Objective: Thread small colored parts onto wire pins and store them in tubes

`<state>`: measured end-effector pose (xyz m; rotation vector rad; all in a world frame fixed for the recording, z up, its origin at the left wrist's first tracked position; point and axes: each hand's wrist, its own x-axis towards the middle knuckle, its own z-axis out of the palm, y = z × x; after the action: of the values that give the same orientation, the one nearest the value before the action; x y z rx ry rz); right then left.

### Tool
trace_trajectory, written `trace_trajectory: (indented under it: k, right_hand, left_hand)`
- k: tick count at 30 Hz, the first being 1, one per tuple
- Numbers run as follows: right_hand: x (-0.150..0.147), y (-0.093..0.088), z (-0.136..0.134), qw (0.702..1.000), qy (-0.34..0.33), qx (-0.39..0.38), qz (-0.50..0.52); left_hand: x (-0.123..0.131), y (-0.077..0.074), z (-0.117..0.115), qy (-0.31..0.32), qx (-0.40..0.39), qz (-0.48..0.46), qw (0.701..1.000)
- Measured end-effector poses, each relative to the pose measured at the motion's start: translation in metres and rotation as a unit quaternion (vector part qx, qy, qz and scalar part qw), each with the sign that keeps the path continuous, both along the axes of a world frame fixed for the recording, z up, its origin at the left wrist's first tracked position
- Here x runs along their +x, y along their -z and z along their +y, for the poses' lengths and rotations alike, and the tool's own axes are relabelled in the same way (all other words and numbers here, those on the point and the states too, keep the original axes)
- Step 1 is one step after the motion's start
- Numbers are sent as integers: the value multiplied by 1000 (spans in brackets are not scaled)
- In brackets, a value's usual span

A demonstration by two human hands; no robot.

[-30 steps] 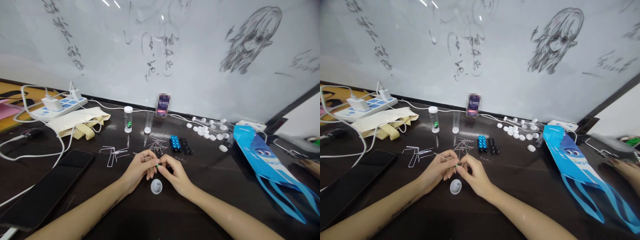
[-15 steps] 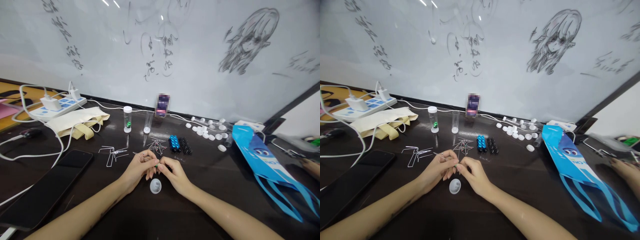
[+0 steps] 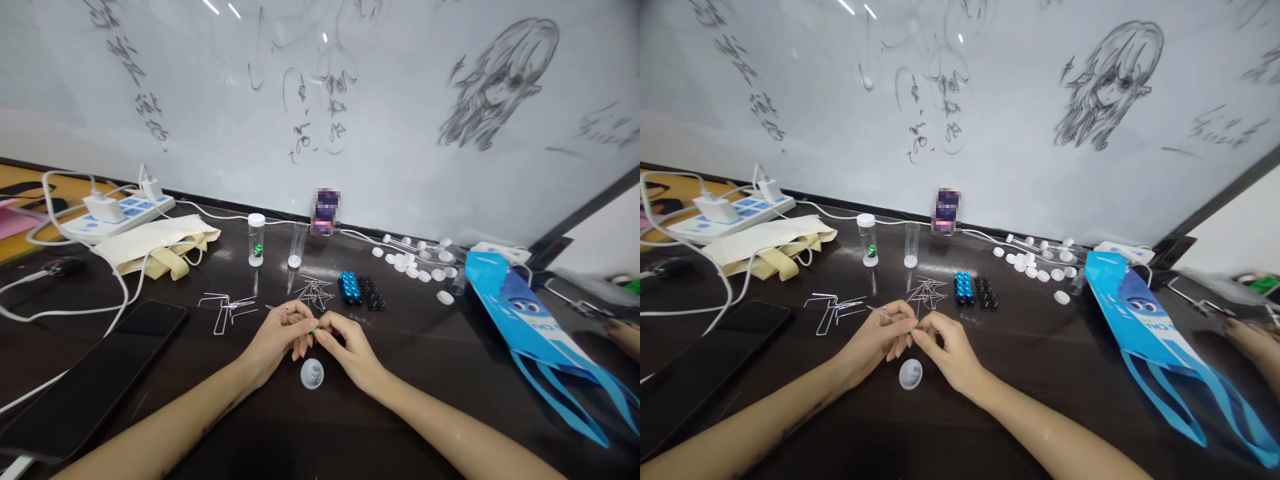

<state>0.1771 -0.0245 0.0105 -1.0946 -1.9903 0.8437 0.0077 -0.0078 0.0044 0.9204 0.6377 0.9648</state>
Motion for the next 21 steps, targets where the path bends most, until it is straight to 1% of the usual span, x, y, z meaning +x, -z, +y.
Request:
trace_trajectory:
  k: [5, 7, 12, 17, 21]
  right_hand:
    - [0, 2, 0, 999, 17, 45, 12]
    - [0, 2, 0, 999, 18, 39, 14]
    - [0, 0, 1, 1000, -12, -8, 12]
    - [0, -1, -1, 1000, 10, 10, 5]
    - [0, -1, -1, 1000, 7, 14, -14]
  left_hand:
    - [0, 0, 0, -3, 6, -3, 1000]
    - [0, 0, 0, -3, 6, -1, 1000]
    - [0, 2, 0, 4, 8, -3, 1000]
    - [0, 1, 0, -3, 8, -5, 1000]
    - [0, 1, 0, 9, 15, 6, 1000]
